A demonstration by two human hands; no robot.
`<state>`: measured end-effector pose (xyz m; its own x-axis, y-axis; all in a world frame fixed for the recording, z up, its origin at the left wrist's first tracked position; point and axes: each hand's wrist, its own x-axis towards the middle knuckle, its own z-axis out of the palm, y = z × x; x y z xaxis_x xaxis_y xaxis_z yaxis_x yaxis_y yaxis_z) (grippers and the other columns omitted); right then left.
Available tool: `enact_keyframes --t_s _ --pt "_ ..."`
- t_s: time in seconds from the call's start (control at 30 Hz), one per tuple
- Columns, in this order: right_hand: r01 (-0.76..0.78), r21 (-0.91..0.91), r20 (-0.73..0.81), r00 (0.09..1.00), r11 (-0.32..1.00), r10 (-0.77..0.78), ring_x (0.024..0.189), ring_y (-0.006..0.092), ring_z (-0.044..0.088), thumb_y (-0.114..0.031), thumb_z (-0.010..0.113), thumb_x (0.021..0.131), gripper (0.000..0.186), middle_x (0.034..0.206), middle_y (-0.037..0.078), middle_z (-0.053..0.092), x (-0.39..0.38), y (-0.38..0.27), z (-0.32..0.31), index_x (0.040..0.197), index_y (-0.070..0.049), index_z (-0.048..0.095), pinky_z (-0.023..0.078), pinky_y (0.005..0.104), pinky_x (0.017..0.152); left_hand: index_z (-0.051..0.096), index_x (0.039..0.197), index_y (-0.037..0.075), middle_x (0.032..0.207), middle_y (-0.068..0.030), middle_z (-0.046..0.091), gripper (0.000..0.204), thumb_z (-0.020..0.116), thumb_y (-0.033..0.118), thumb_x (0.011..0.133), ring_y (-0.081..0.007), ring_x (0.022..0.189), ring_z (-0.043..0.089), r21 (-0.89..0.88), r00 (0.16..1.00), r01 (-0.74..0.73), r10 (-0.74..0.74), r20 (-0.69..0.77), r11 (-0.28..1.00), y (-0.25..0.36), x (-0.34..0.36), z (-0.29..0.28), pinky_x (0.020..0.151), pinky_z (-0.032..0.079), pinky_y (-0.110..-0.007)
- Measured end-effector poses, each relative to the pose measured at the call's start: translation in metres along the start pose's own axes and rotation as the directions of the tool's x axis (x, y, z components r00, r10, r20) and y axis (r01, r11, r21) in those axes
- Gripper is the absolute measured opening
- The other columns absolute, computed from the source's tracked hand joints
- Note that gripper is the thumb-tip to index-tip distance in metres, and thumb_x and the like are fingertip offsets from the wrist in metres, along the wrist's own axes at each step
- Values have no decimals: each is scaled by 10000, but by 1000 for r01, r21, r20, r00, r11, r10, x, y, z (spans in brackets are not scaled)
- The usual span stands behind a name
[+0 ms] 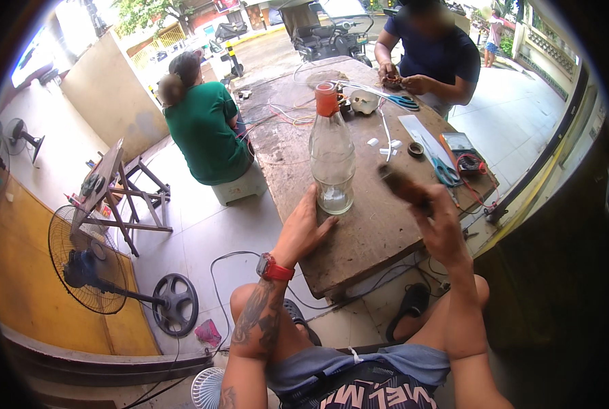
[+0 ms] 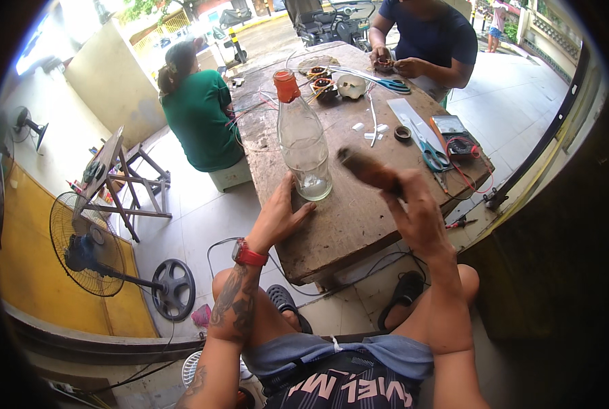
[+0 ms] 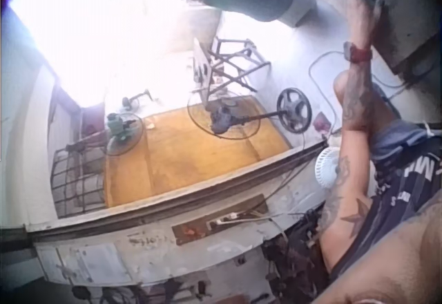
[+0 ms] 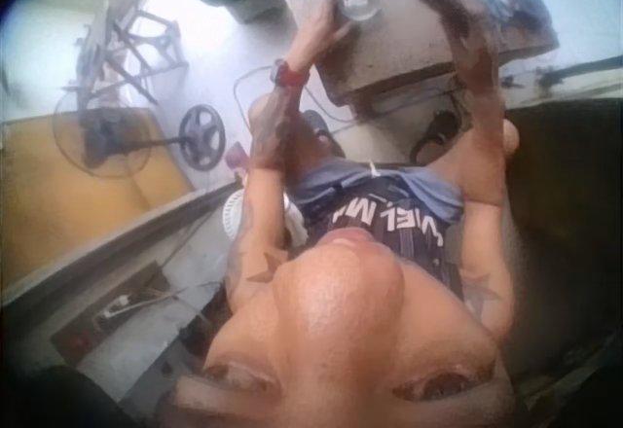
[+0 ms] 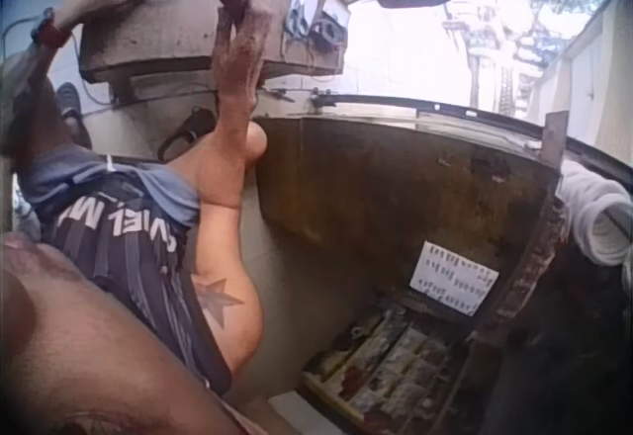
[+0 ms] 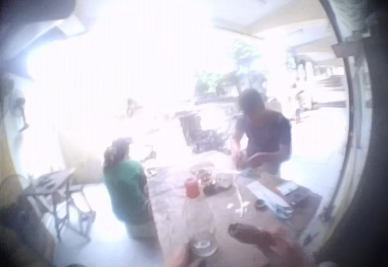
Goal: The person works on a small electrical component with copper windings, using a hammer to tap it, then uses scissors to trim wires and connects multimeter probes to test the component. The person handles the component repeatedly and adjusts wires throughout the clip.
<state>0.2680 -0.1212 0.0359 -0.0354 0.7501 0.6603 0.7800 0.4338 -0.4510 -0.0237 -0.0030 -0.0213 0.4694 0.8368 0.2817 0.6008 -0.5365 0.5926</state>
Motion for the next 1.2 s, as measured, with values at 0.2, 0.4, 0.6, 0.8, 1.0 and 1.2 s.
enact_keyframes --t_s 0.2,0.4,0.6,0.8,1.0,1.2 --pt "-43 797 -214 913 603 348 639 88 460 -461 568 1035 555 886 36 533 -17 -12 3 1385 -44 457 389 244 562 248 1576 -114 1462 -348 528 947 774 339 932 -437 1381 537 25 1000 -12 13 -19 1000 0 0 2 1165 433 -444" --pt "273 790 -418 895 549 156 559 105 389 -758 656 895 828 730 24 448 -31 -26 16 1273 -57 432 326 257 492 276 1559 -110 1443 -355 537 917 779 331 932 -442 1363 550 45 998 -26 28 -49 999 0 1 3 1148 444 -453" --pt "263 723 -423 899 639 109 572 111 397 -758 674 885 803 783 38 467 -22 -27 34 1216 -79 401 345 267 508 281 1557 -109 1435 -353 545 914 780 335 933 -444 1349 559 59 999 -18 21 -46 998 -1 1 5 1139 451 -458" --pt "182 805 -325 931 565 164 622 106 401 -729 663 915 773 793 35 469 -17 -27 28 1250 -69 438 345 274 536 286 1557 -110 1429 -353 548 920 784 342 930 -441 1357 553 54 997 -22 26 -67 998 -2 -2 6 1148 443 -457" --pt "69 810 -296 906 583 303 704 94 461 -486 605 1063 500 850 17 504 -5 -9 34 1294 -55 500 424 265 633 294 1554 -103 1445 -346 534 913 783 348 928 -443 1358 549 65 998 -6 10 -61 998 -3 -1 8 1139 448 -459" --pt "-316 748 43 901 584 432 648 33 478 -291 676 1060 248 747 -42 532 1 1 47 1014 -60 597 362 228 560 295 1552 -103 1436 -349 535 910 784 341 926 -449 1355 548 77 997 -16 21 -69 997 -2 -1 7 1137 447 -465"
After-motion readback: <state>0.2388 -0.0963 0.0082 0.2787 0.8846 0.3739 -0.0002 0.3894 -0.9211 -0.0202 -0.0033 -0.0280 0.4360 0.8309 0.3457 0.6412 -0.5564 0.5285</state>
